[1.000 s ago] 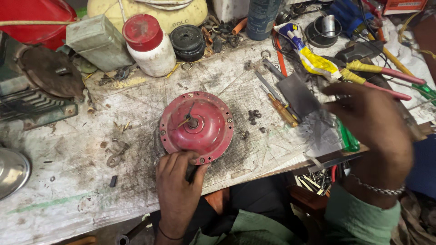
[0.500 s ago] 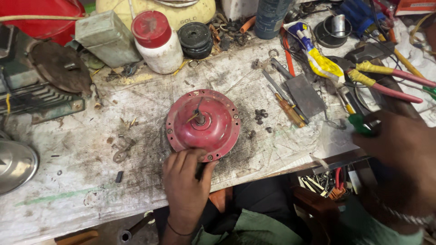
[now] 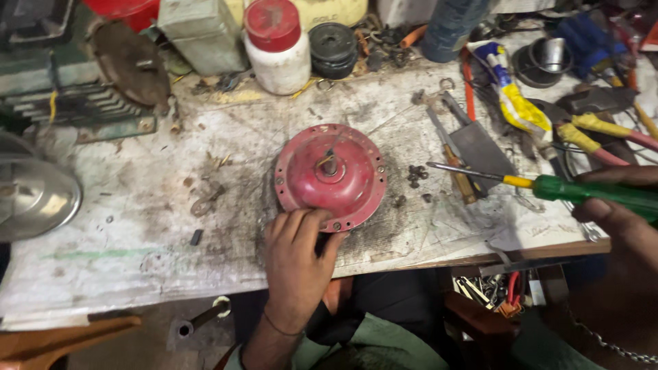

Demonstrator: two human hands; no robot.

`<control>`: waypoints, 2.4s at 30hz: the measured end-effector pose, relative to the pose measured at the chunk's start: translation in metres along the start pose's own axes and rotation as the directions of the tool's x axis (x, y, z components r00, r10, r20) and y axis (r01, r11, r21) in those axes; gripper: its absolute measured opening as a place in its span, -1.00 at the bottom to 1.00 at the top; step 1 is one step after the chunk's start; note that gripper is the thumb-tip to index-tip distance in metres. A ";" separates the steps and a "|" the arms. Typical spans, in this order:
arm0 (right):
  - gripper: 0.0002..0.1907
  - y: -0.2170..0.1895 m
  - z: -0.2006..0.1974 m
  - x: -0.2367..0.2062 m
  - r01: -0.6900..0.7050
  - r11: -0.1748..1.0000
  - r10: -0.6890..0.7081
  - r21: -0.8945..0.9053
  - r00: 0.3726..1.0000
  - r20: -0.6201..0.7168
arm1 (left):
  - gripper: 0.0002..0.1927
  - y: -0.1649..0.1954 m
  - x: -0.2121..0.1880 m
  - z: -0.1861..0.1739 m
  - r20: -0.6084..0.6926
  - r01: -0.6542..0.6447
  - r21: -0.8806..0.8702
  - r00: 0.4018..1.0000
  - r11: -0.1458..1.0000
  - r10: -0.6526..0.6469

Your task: The person uses a screwdriver to remove multiple screws from the perimeter of a red circular electrical component. After removing the screws, they separate the top cover from the base, revealing the internal copper windings and mechanical parts.

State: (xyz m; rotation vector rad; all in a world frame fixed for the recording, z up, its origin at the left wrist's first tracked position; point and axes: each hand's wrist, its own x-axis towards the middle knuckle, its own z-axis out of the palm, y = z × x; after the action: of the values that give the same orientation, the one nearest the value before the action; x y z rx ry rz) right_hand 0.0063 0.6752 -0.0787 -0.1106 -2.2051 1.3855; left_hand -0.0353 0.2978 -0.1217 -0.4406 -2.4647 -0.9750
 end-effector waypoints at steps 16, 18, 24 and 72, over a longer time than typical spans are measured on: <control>-0.46 -0.113 0.122 -0.006 0.119 0.928 -0.195 0.353 0.962 0.189 | -0.64 0.024 0.009 0.025 -0.062 -0.077 0.025 0.995 0.997 0.079; -0.41 -0.111 0.125 -0.003 0.221 0.921 -0.298 0.319 0.930 0.215 | -0.66 0.027 0.009 0.029 -0.073 -0.061 0.016 0.995 0.998 0.062; -0.42 -0.105 0.135 -0.003 0.285 0.908 -0.367 0.307 0.893 0.259 | -0.75 0.029 0.010 0.032 -0.093 -0.041 -0.036 0.995 0.999 0.037; -0.58 -0.107 0.168 0.018 -0.240 0.690 -0.468 0.683 0.573 0.673 | 0.41 0.009 0.028 0.014 0.007 0.188 -0.014 0.982 0.982 -0.188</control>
State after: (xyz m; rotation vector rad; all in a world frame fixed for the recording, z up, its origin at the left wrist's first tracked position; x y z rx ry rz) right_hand -0.0670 0.4944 -0.0358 1.2234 -1.9465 2.4502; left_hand -0.0589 0.3173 -0.1109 -0.2175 -2.5413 -1.0683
